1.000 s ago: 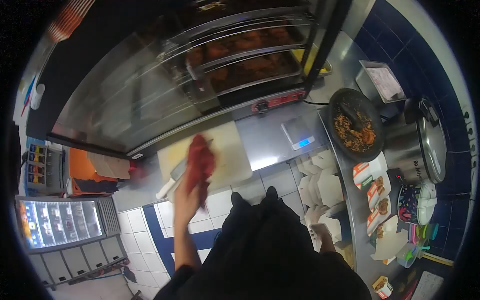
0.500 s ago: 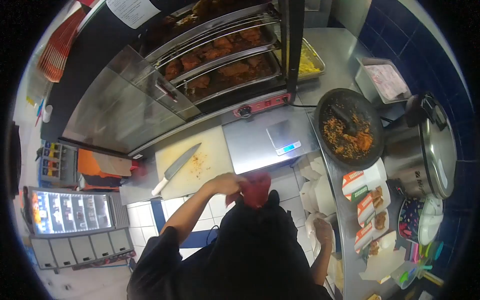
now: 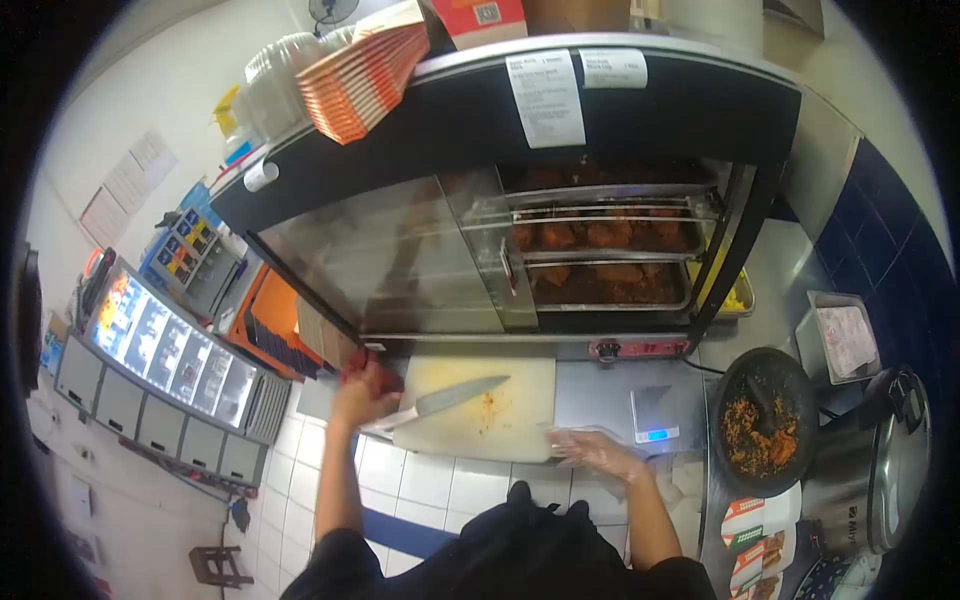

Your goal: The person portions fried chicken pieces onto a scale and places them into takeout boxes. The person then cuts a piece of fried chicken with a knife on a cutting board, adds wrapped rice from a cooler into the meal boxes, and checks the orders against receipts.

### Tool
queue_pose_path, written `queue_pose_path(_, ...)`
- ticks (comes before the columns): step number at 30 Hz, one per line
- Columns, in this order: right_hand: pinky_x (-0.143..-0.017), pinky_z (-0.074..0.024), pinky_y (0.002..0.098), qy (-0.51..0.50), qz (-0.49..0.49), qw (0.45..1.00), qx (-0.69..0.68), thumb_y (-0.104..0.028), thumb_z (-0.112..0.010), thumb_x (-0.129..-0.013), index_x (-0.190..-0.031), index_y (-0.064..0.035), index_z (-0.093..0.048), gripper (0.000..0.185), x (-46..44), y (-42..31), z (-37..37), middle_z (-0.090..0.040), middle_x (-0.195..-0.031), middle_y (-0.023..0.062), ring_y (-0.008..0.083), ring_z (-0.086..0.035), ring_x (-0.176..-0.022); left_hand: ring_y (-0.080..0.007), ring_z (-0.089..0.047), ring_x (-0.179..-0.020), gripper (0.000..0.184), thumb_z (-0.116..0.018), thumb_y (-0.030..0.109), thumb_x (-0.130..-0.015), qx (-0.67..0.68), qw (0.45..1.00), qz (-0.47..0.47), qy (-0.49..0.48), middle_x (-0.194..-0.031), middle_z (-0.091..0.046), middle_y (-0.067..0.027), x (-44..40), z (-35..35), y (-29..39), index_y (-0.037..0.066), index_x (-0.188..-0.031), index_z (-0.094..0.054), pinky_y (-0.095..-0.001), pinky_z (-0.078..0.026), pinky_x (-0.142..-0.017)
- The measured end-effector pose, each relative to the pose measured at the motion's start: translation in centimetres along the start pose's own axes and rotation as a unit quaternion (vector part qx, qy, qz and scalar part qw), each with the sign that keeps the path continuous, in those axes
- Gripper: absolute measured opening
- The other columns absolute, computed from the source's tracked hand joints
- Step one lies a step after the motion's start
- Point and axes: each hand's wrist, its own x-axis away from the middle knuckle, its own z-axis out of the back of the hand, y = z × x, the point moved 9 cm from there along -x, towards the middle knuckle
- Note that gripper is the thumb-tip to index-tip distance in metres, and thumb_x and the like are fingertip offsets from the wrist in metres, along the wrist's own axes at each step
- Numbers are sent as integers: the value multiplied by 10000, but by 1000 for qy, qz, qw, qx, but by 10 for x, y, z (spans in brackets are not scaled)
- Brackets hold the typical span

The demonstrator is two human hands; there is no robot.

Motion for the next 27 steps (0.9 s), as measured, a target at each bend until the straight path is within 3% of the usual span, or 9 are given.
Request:
queue_pose_path(3, -1106, -402, 449, -39, -2, 998, -45, -608, -506, -975, -1490, -19, -426, 787, -50, -28, -58, -491, -1492, 129, 279, -497, -1344, -311, -584, -1255, 554, -559, 428, -1012, 398, 902, -164, -32, -1316, -621, -221, 46, 3, 138, 46, -1412, -534, -389, -434, -1058)
queue_pose_path(4, -1120, -384, 450, -97, 6, 989, -108, -626, -477, -977, -1505, -23, -400, 805, -63, -34, -82, -471, -1506, 137, 278, -471, -1366, -271, -645, -1124, 455, -534, 351, -1038, 473, 856, -211, -1, -1192, -673, -222, 52, -18, 157, 29, -1357, -579, -371, -485, -965)
queue_pose_path(9, -1144, -355, 455, -149, 54, 956, -248, -649, -424, -986, -1557, -46, -300, 840, -85, -43, -115, -377, -1567, 152, 285, -389, -1429, -318, -597, -585, 389, -535, 301, -1035, 440, 891, -85, 73, -666, -612, -195, 59, -41, 155, -12, -827, -640, -408, -470, -577)
queue_pose_path(12, -1189, -286, 482, -57, -65, 969, -232, -631, -410, -992, -1595, -104, -205, 827, -75, -22, -117, -296, -1603, 178, 317, -341, -1456, -374, -538, -536, 446, -534, 302, -1033, 400, 907, -76, 110, -602, -555, -211, 50, -45, 134, -6, -710, -563, -440, -435, -535)
queue_pose_path(17, -1129, -355, 535, 46, -35, 953, -296, -623, -342, -1010, -1602, -154, -168, 775, -54, 1, -95, -311, -1593, 191, 353, -375, -1428, -363, -551, -548, 465, -515, 334, -1036, 340, 923, -73, 166, -623, -579, -210, 4, -86, 70, -4, -728, -602, -434, -443, -551)
queue_pose_path(21, -941, -532, 535, 145, 7, 926, -348, -732, -213, -968, -1610, -265, -108, 801, -34, 7, -81, -398, -1539, 198, 355, -511, -1307, -323, -642, -694, 453, -518, 433, -1010, 484, 874, 5, -33, -751, -684, -137, -15, -153, 15, 36, -930, -721, -400, -494, -665)
queue_pose_path(22, -862, -588, 489, 164, 19, 934, -317, -781, -183, -937, -1610, -277, -82, 847, -32, 6, -75, -441, -1511, 194, 338, -580, -1240, -328, -641, -812, 438, -565, 456, -970, 239, 964, -65, 99, -860, -693, -143, -8, -127, 7, 43, -1000, -708, -424, -487, -734)
queue_pose_path(23, -862, -588, 489, 167, 27, 933, -317, -781, -183, -937, -1610, -277, -82, 847, -28, 6, -70, -441, -1511, 194, 338, -580, -1240, -334, -639, -930, 458, -612, 478, -930, -26, 965, -127, 228, -969, -701, -149, 3, -109, 12, 51, -1070, -696, -448, -479, -803)
queue_pose_path(27, -640, -609, 382, 241, 47, 928, -282, -842, -203, -884, -1610, -248, -76, 947, -21, 6, -50, -531, -1417, 200, 284, -692, -987, -348, -580, -1050, 558, -696, 487, -845, -41, 985, -158, 60, -1100, -667, -152, -14, -161, -29, 56, -1192, -637, -491, -443, -875)
